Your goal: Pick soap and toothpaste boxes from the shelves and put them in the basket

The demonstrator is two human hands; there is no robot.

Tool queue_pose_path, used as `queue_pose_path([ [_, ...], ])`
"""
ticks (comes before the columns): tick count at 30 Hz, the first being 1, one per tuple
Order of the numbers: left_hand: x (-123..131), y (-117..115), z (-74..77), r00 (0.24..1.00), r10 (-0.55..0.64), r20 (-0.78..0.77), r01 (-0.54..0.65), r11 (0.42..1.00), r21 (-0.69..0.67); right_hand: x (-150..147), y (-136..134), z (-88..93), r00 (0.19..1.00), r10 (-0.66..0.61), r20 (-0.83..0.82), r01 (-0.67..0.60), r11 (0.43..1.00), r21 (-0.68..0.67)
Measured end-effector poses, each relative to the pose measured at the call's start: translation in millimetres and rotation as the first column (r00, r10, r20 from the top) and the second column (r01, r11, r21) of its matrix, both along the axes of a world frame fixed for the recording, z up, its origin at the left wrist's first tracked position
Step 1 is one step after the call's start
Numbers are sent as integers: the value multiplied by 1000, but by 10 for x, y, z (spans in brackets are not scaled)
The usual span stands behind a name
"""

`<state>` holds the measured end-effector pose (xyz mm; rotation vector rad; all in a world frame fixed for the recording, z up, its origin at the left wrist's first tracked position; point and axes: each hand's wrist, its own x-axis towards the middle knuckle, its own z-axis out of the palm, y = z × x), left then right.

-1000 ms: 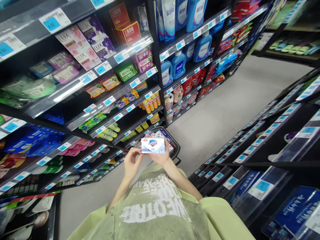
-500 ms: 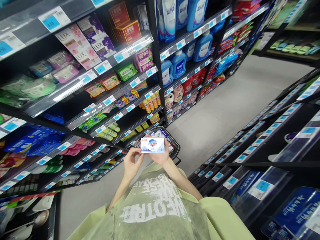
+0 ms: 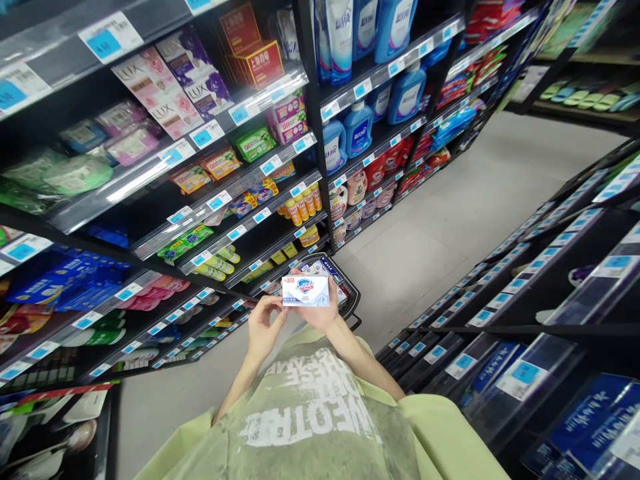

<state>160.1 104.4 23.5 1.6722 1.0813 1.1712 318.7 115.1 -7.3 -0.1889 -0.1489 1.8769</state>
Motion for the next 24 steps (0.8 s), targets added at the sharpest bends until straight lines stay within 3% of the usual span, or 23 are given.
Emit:
queue_pose_path([
  [6, 18, -17, -16, 999, 43, -29, -41, 997, 67, -11, 2, 18, 1000, -6, 11, 6, 1000, 2],
  [11, 25, -19, 29, 975, 146, -165, -102, 962, 252, -24, 8, 2, 998, 0, 64, -1, 1000, 15],
  [17, 30, -13, 95, 940, 173, -294, -28, 898, 439, -85, 16, -40, 977, -33, 210, 18, 997, 70],
  [24, 34, 22, 14, 937, 149, -316, 6, 898, 440, -189, 3, -11, 831, -174, 528, 77, 976, 202],
])
